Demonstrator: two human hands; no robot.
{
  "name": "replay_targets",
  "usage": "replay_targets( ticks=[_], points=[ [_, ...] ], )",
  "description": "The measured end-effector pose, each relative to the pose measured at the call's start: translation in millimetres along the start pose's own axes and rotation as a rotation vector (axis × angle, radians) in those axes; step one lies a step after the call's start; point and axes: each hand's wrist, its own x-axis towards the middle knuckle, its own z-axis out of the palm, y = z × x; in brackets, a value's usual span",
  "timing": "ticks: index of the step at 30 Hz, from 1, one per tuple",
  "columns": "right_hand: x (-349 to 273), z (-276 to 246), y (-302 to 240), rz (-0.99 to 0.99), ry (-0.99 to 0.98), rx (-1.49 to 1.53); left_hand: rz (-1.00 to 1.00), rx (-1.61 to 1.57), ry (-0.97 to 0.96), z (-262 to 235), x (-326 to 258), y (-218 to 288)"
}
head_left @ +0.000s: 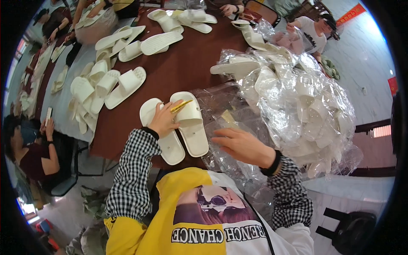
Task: Putting yellow labels into white slippers and putting them into plastic bags for final packaging.
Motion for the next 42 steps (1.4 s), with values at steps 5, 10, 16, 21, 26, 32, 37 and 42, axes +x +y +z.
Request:
replay_targets(
  ticks=[5,10,16,21,26,32,37,42],
  points=[
    [32.3,96.4,26.9,-0.076,-0.049,-0.021,0.126,0.022,-0.094,-6.3,-5.7,-5.4],
    [15.1,142.2,55.8,0.049,-0.039,-0.001,0.165,0.100,-0.078,5.4,-6.6,-11.7],
    [-27.4,56.4,37.0,0.093,-0.163,0.303,0.202,0.115,-0.067,22.8,-3.0,-13.6],
    [-62.5,-68.0,-24.1,0.127,-0.156,0.114,0.187,0.137,-0.108,17.3,3.9,-0.6],
    [-53.2,-107.9,-71.1,0.024,-0.183,-0.138,0.181,0.154,-0.118,16.1,0.8,-2.4],
    [38.0,22.6,-18.9,0.081,-0.175,0.279,0.165,0.117,-0.110,15.8,3.3,3.8],
    [39.2,121.9,76.5,0.312,0.270,0.166,0.172,0.150,-0.076,17.5,2.5,3.7],
    [45.4,134.3,52.3,0.233,0.277,0.247,0.192,0.186,-0.037,18.8,-3.4,-0.7]
  ],
)
